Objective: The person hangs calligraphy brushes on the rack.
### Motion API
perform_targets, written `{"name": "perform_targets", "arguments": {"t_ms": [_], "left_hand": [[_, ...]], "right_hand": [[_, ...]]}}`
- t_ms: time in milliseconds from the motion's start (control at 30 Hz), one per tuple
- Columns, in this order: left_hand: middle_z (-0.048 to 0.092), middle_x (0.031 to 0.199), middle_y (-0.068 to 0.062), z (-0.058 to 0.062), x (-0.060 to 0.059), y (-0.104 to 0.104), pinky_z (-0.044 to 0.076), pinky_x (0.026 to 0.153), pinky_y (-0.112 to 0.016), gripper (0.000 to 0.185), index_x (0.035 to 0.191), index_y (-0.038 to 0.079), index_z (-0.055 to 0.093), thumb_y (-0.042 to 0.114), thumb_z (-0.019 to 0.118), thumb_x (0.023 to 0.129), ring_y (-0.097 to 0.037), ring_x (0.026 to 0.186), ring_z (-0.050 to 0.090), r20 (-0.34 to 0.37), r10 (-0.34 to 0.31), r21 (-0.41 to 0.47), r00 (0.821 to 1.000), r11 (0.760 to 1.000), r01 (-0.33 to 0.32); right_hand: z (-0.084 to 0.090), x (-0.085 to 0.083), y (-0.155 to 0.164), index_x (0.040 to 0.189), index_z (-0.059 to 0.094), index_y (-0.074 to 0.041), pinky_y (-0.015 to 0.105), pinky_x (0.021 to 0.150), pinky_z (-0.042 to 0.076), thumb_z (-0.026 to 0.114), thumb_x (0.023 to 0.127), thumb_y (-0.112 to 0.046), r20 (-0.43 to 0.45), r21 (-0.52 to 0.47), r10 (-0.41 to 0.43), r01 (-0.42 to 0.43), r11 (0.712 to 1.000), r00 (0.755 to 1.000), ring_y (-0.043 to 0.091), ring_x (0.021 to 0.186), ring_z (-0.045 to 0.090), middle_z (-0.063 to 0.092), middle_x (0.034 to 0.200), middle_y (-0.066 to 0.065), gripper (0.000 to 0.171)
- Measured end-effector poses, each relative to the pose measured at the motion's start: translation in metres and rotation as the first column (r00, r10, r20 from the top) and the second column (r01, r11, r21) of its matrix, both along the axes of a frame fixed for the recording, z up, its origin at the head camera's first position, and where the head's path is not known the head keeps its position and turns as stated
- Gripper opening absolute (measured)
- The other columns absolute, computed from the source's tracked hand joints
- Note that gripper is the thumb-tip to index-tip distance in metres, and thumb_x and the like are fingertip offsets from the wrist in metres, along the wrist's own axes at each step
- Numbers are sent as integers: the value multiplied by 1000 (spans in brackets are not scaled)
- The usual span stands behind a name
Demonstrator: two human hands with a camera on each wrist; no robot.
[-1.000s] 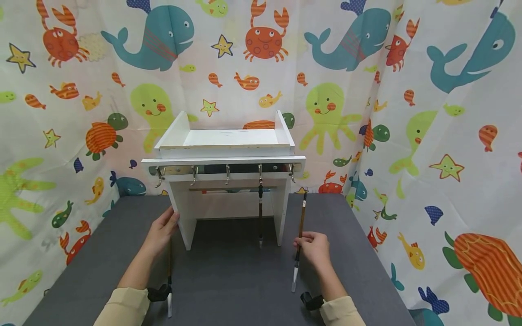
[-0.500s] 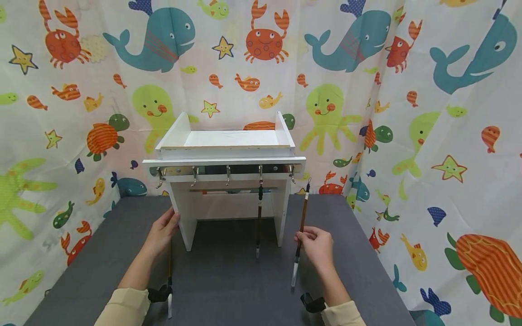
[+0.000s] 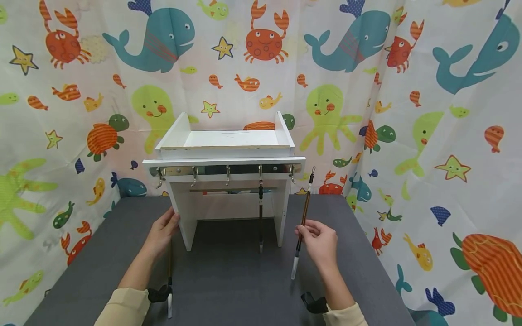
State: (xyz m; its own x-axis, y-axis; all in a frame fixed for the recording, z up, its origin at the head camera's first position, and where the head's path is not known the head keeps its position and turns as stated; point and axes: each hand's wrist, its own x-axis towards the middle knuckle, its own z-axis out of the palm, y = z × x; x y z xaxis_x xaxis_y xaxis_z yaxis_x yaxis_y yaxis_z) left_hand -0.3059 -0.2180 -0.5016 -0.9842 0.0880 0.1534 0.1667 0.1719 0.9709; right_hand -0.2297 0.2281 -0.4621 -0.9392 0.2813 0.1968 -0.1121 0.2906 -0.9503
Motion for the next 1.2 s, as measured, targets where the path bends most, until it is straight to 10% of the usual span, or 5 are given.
{"name": "perform_targets", "arguments": {"t_ms": [1200], "left_hand": [[28, 165, -14, 0, -2, -1, 33, 118, -53, 65, 161, 18, 27, 44, 48, 105, -35, 150, 31, 13, 8, 18, 1000, 1000, -8]], "right_hand": [[36, 31, -36, 102, 76, -5, 20, 74, 60, 78, 90, -18, -244, 41, 85, -78, 996, 966, 13, 80, 77, 79, 93, 10, 18]]}}
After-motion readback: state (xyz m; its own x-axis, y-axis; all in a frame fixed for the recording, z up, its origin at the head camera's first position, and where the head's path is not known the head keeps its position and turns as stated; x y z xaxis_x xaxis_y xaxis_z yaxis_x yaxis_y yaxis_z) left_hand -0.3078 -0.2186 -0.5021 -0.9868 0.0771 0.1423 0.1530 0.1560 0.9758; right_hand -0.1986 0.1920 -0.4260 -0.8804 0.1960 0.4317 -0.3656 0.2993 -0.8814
